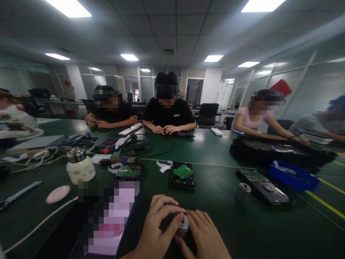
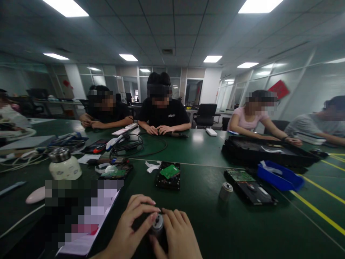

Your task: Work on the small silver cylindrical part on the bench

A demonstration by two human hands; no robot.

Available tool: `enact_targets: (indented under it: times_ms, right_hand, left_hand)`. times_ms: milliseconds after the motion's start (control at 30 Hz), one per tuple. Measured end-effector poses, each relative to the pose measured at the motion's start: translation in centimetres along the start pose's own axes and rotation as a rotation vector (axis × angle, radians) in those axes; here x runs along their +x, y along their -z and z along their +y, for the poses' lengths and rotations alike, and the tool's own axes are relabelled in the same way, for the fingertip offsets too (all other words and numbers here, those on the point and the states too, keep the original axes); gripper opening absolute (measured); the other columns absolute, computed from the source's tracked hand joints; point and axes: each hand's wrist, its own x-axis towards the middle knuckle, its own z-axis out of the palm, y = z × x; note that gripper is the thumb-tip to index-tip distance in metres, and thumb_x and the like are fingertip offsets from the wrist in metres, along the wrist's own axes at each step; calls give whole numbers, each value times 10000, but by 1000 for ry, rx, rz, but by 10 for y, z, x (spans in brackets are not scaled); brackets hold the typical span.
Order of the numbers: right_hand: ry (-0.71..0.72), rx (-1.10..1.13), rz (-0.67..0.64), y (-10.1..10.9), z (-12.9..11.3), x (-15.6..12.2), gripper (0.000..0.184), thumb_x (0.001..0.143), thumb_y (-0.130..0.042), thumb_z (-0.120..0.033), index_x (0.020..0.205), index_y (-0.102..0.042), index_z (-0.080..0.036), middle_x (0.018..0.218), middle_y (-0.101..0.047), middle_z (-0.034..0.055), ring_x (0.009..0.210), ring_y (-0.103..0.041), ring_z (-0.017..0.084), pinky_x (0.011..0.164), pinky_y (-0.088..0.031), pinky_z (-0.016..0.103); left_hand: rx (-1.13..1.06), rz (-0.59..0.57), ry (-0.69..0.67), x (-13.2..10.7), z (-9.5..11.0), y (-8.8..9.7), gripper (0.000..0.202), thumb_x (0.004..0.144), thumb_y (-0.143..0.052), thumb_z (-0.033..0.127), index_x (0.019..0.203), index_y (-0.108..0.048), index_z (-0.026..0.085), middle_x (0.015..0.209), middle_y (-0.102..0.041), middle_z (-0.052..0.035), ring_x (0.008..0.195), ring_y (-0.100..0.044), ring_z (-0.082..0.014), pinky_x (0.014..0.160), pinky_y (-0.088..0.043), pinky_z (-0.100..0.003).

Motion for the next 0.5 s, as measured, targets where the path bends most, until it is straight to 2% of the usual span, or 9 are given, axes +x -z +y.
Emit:
enact_targets:
  times_ms: [100, 167, 233, 367, 500]
  right_hand:
    - [17, -16, 36, -4, 4, -1, 356, 796, -605, -336, 1108, -636, -167, 1162, -658, 96, 1018, -616, 308, 896, -467, 487]
    - [17, -23, 57, -7, 7, -1, 359, 797, -613, -353, 1106, -640, -173, 1160, -661, 90, 1014, -621, 313, 894, -471, 490]
    - [9, -26, 60, -7, 7, -2, 367, 798, -615, -376, 1103, -646, -174, 1158, -663, 89, 1009, -624, 319, 877, -483, 491]
    - [-3, -20, 34, -4, 5, -1, 384, 806, -597, -387, 1115, -645, -162, 1172, -654, 101, 1014, -619, 312, 888, -479, 476]
    - [-39, -22, -20, 0, 0, 0, 405, 814, -571, -396, 1120, -641, -141, 1191, -640, 119, 1042, -603, 314, 938, -440, 484]
  left_hand:
    - [170, 91, 121, 3, -10, 2, 210, 887, -542, 341, 995, -718, 303, 887, -658, -40, 922, -532, -239, 826, -411, -390]
    - [328, 56, 232, 4, -18, 3, 180, 850, -598, 342, 972, -730, 351, 809, -669, -26, 859, -539, -249, 753, -394, -383]
    - [430, -8, 278, 5, -23, 4, 164, 819, -632, 336, 935, -734, 390, 773, -671, -18, 831, -543, -253, 707, -373, -365]
    - [475, 3, 267, 3, -25, 2, 171, 805, -638, 351, 940, -731, 397, 796, -671, -18, 848, -556, -257, 697, -369, -357]
    - [391, 108, 199, 3, -24, 1, 157, 815, -633, 375, 922, -743, 345, 823, -663, -27, 848, -554, -252, 727, -408, -379]
